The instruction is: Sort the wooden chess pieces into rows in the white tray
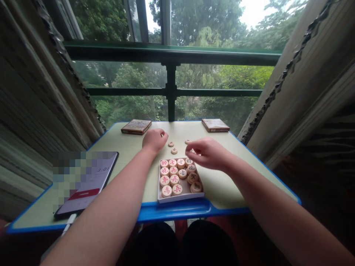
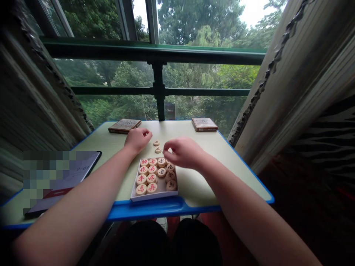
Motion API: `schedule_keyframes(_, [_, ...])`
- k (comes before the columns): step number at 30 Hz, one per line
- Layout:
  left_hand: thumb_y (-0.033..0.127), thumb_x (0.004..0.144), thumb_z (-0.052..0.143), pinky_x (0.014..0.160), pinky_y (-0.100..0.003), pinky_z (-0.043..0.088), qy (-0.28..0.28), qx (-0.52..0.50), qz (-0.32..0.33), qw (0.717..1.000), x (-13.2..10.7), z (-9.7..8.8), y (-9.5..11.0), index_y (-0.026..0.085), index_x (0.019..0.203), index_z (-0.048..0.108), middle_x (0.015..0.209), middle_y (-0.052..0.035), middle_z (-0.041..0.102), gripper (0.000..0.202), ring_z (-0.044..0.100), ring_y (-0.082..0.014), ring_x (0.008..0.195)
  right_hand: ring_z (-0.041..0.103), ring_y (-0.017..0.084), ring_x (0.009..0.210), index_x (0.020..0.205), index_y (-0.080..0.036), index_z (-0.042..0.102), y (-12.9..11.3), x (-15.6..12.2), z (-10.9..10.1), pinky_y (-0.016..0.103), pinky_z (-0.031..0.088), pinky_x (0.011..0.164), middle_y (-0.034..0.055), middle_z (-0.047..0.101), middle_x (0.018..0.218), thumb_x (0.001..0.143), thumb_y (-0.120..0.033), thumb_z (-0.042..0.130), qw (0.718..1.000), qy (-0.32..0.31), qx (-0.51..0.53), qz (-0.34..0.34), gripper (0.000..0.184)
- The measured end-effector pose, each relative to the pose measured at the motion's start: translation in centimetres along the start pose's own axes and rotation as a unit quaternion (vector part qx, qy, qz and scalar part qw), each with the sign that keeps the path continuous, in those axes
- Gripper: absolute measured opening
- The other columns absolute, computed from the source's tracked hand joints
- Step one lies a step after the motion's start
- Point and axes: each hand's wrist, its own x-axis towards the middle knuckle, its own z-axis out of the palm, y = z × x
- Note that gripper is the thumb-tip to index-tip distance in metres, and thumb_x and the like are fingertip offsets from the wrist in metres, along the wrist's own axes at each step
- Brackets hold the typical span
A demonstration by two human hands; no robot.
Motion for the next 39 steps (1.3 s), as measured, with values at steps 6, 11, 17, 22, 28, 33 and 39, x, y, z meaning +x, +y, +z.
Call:
schedule_keyframes(6, [0.031,0.069,0.051,0.095,-0.033,0.039,-0.066,-0.088,0.089,0.99,0.1,0.7,-0.2,0.021,0.087,0.073,0.101,-0.0059,0.063,0.029,0.054,-0.0225,0.102,0.055,0.019,0.08,0.098,-0.021,0.068,5.1,1.6,2.0,0.028,0.042,0.071,0.0075,0.059,0.091,0.076,-0.033,0.057,0.99,0.052,-0.045,0.123,0.028])
schedule_keyframes(11, [0.022,0.065,0.054,0.083,-0.03,0.047,-0.223,-0.276,0.033,0.934,-0.4,1.1,0.2,0.013,0.106,0.066,0.102,-0.0095,0.065,0.043,0.06,-0.0207,0.091,0.052,0.024,0.101,0.1,-0.02,0.07,5.8,1.7,2.6,0.035,0.039,0.093,0.0107,0.055,0.107,0.069,-0.028,0.065,0.997,0.01,0.034,0.067,0.032])
schedule_keyframes(17, [0.008,0.06,0.053,0.073,-0.028,0.048,-0.269,-0.315,-0.021,0.91,-0.7,0.5,0.3,0.01,0.109,0.064,0.096,-0.0112,0.068,0.05,0.062,-0.0203,0.087,0.054,0.022,0.103,0.095,-0.016,0.071,6.9,2.2,3.4,0.034,0.039,0.095,0.0102,0.06,0.11,0.074,-0.017,0.057,0.99,-0.01,0.12,0.069,0.025])
schedule_keyframes(22, [0.016,0.066,0.055,0.075,-0.028,0.048,-0.256,-0.287,-0.005,0.923,-0.8,0.6,0.2,0.013,0.095,0.07,0.092,-0.0081,0.07,0.033,0.062,-0.0205,0.087,0.053,0.022,0.108,0.106,-0.015,0.067,8.0,2.8,4.8,0.033,0.036,0.098,0.0118,0.06,0.115,0.08,-0.019,0.052,0.989,0.072,0.101,0.082,0.03])
schedule_keyframes(28, [0.028,0.068,0.061,0.082,-0.028,0.047,-0.235,-0.27,0.006,0.934,-0.9,0.5,0.2,0.012,0.094,0.07,0.092,-0.0087,0.071,0.032,0.063,-0.0207,0.087,0.057,0.02,0.089,0.091,-0.015,0.069,8.7,2.9,5.0,0.031,0.042,0.083,0.0094,0.068,0.093,0.079,-0.023,0.054,0.992,0.06,0.033,0.104,0.021])
schedule_keyframes(33, [0.02,0.072,0.056,0.089,-0.029,0.044,-0.217,-0.276,0.003,0.936,-0.6,0.9,-0.1,0.012,0.098,0.068,0.101,-0.0093,0.069,0.03,0.062,-0.0199,0.094,0.056,0.019,0.084,0.09,-0.016,0.068,8.8,2.9,5.0,0.03,0.041,0.077,0.0076,0.068,0.09,0.077,-0.028,0.058,0.989,0.08,0.026,0.12,0.021])
schedule_keyframes(39, [0.019,0.064,0.066,0.088,-0.031,0.045,-0.222,-0.318,-0.022,0.921,-0.7,0.8,0.2,0.011,0.106,0.064,0.102,-0.0105,0.068,0.043,0.061,-0.0207,0.093,0.055,0.018,0.078,0.085,-0.017,0.068,7.1,3.0,4.0,0.029,0.041,0.073,0.0057,0.068,0.085,0.073,-0.03,0.061,0.988,0.097,0.07,0.097,0.019])
